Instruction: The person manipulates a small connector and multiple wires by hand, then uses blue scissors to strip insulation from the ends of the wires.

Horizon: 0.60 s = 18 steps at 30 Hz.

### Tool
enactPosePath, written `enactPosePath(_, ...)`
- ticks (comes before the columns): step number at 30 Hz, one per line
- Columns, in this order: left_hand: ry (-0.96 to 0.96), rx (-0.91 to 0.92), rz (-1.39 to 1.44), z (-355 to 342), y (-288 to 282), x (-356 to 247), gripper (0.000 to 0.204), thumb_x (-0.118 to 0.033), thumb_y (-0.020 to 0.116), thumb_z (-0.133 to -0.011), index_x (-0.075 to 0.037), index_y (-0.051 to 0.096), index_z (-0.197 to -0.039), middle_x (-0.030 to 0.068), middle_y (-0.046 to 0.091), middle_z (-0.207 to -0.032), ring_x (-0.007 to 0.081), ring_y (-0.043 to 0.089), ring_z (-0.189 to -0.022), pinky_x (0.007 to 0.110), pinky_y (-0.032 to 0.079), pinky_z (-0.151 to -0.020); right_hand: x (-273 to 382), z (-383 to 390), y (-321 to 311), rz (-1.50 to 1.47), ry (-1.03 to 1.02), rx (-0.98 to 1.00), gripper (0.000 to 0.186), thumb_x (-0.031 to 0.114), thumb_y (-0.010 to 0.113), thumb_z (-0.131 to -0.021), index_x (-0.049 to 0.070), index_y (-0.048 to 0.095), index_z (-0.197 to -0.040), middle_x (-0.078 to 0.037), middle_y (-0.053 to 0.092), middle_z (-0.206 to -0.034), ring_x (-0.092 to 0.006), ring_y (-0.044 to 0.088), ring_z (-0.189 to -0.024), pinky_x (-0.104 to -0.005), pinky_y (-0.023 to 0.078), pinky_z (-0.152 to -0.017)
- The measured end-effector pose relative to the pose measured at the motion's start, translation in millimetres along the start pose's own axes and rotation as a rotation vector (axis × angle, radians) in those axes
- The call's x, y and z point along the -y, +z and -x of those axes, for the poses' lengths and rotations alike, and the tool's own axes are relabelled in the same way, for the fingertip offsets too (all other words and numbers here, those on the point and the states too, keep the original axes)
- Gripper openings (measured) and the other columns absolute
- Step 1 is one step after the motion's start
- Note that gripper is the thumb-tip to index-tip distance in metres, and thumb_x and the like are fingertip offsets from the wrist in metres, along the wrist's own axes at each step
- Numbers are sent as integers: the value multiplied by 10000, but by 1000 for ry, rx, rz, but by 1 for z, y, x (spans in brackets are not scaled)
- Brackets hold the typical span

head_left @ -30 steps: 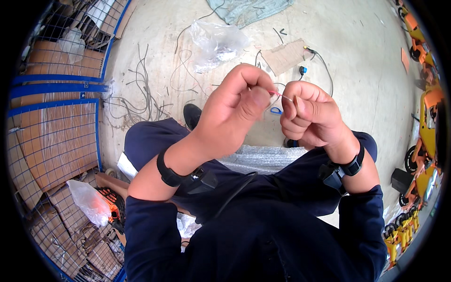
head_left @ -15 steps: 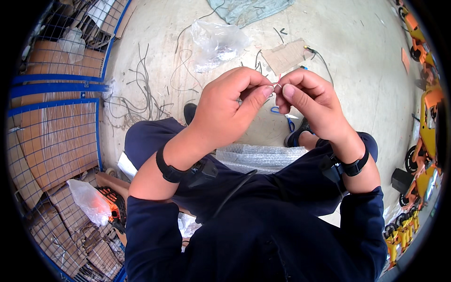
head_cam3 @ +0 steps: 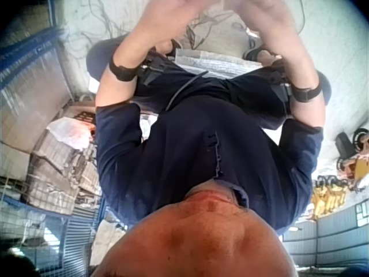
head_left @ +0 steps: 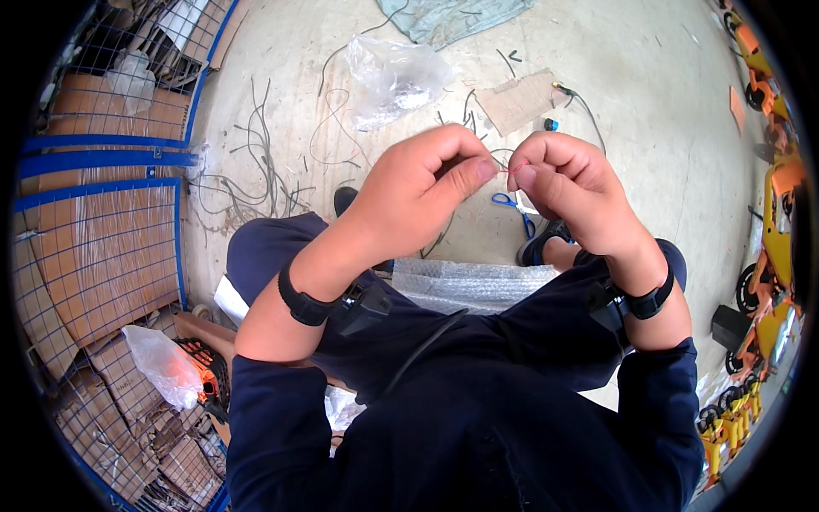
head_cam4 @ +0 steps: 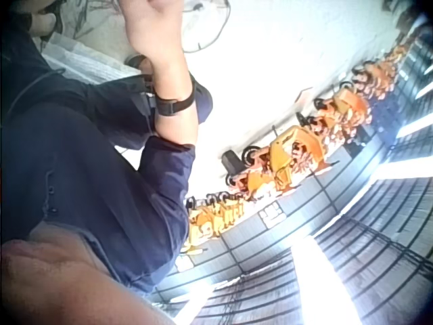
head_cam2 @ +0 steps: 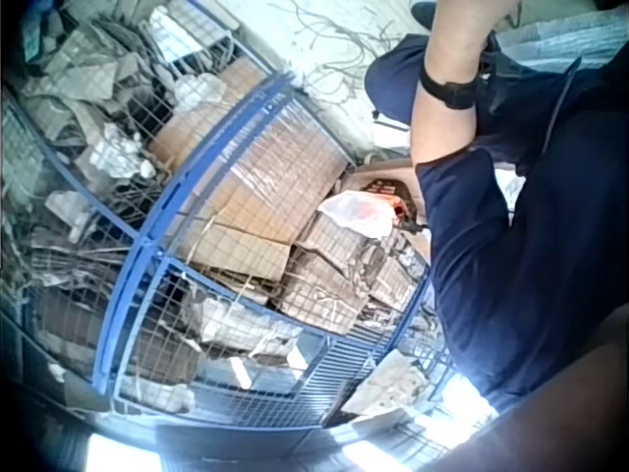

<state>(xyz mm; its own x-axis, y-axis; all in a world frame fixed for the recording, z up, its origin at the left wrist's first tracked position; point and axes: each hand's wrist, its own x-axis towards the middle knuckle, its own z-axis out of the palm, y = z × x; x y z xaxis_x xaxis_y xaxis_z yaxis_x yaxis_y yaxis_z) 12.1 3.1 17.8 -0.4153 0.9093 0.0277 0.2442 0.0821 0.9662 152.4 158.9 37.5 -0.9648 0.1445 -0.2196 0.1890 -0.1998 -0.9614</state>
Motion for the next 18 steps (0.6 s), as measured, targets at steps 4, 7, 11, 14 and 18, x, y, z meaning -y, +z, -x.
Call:
enactPosePath(4,435,-481,-475,-12,-4,11,196,-216,669,-850,-53,569,-811,38,553,-707,193,520,-613,304,415,-554,-3,0,-5,-123,44,-51,139,145,569,-930,19,627,-923,53,568,-752,-11,453,-664,-181,371,-587)
enactPosePath(7,436,-178,-402,-3,-5,-2,175,-147,683,-828,-37,550,-801,53,512,-717,161,507,-616,267,413,-553,-7,-1,-3,-132,5,-79,112,124,575,-926,24,627,-928,64,555,-722,-1,432,-635,-174,347,-561)
enactPosePath(11,492,-117,-463,2,7,0,185,-163,671,-841,-38,549,-779,78,517,-688,212,506,-566,304,405,-495,-11,1,8,16,-64,-58,104,119,580,-935,22,618,-925,64,524,-723,-10,404,-647,-186,338,-566)
enactPosePath(14,548,-97,-516,-1,6,1,191,-169,663,-846,-34,547,-773,89,504,-671,244,496,-549,321,403,-481,-15,1,10,102,-142,-42,117,123,567,-946,14,607,-932,62,515,-728,-16,396,-654,-190,341,-572)
enactPosePath(18,528,-37,-498,1,3,2,139,-102,605,-861,-27,543,-761,96,496,-654,258,486,-535,329,397,-471,-16,2,9,158,-153,17,113,108,547,-954,6,596,-947,55,527,-743,-17,397,-655,-187,344,-576)
